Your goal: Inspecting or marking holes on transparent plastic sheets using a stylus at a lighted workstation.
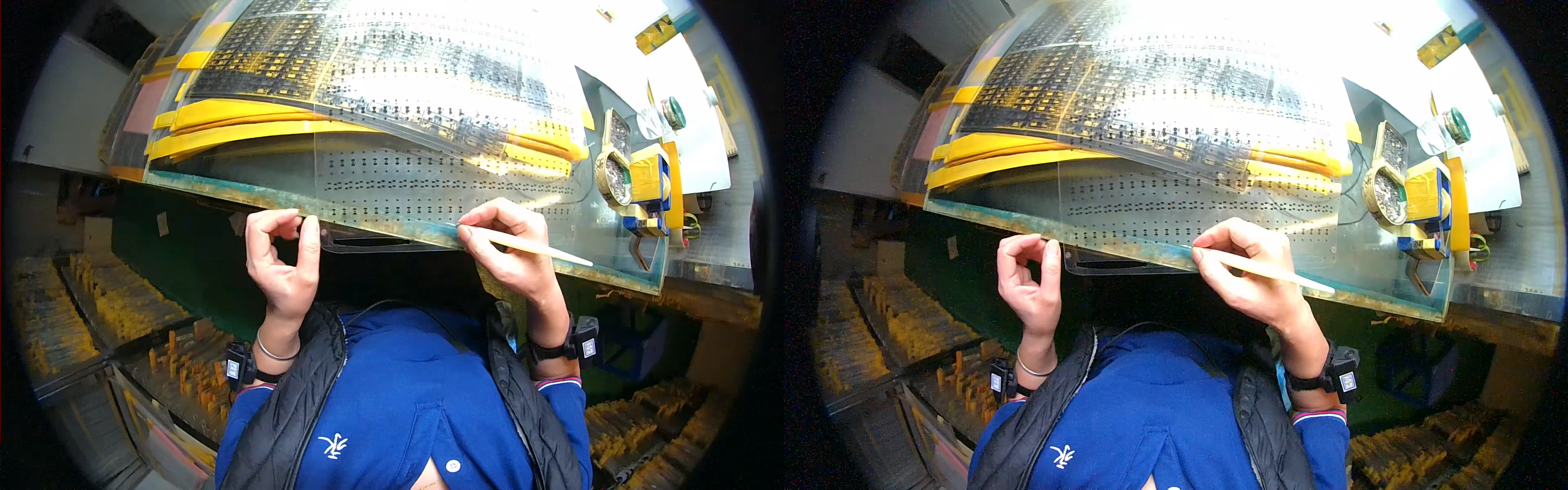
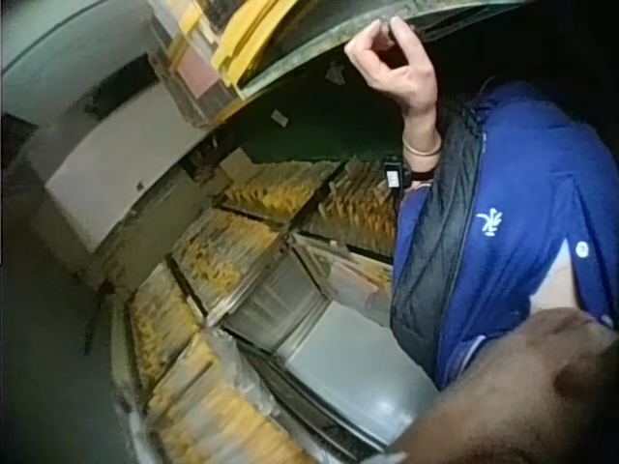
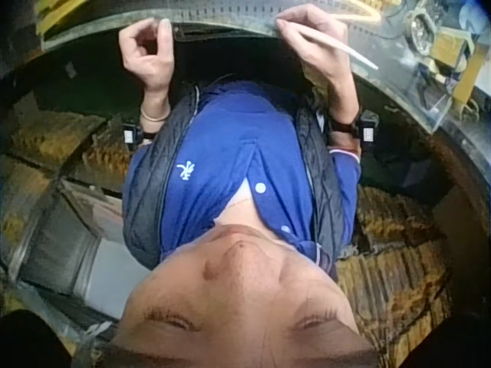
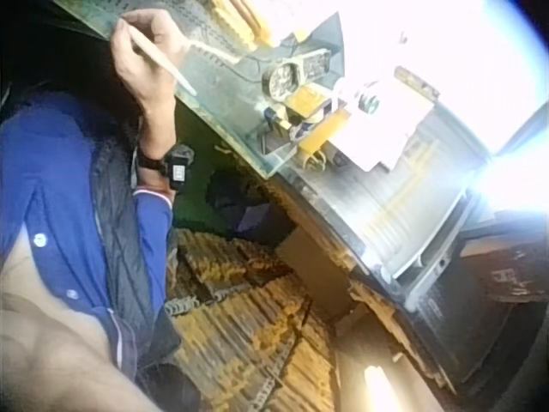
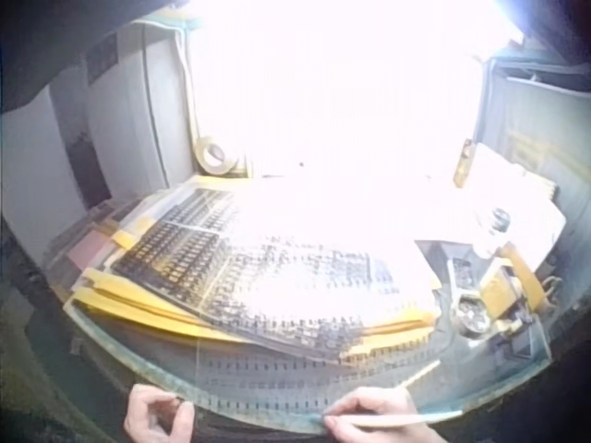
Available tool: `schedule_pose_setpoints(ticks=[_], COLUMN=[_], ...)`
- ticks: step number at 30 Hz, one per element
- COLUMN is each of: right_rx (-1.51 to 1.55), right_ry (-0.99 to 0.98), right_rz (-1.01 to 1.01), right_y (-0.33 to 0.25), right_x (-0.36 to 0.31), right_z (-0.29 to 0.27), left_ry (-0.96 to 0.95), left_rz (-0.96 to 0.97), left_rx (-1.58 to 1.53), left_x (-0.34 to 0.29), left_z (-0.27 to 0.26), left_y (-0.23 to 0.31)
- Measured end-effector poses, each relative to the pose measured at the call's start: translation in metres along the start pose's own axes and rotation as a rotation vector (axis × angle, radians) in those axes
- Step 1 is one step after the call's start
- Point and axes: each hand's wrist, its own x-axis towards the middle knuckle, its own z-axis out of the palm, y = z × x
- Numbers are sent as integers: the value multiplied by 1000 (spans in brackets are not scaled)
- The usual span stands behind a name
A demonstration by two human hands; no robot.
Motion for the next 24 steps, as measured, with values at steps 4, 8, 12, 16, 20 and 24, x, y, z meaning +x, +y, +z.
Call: schedule_pose_setpoints(ticks=[4, 8, 12, 16, 20, 24], right_rx=[-110, -105, -132, -137, -151, -106], right_ry=[16, -17, 12, 19, -2, -21], right_rz=[-85, -100, -83, -96, -104, -52], right_y=[0, 3, 1, 0, 2, 0], right_x=[0, 1, 1, 2, 2, 2], right_z=[1, 0, 0, 0, -1, -2], left_ry=[-209, -352, -369, -377, -383, -377], left_rz=[265, 228, 249, 234, 247, 236], left_rx=[59, 187, 210, 199, 221, 197], left_x=[12, 15, 17, 18, 18, 20], left_z=[1, 1, 0, -1, -2, -2], left_y=[6, 10, 8, 8, 7, 7])
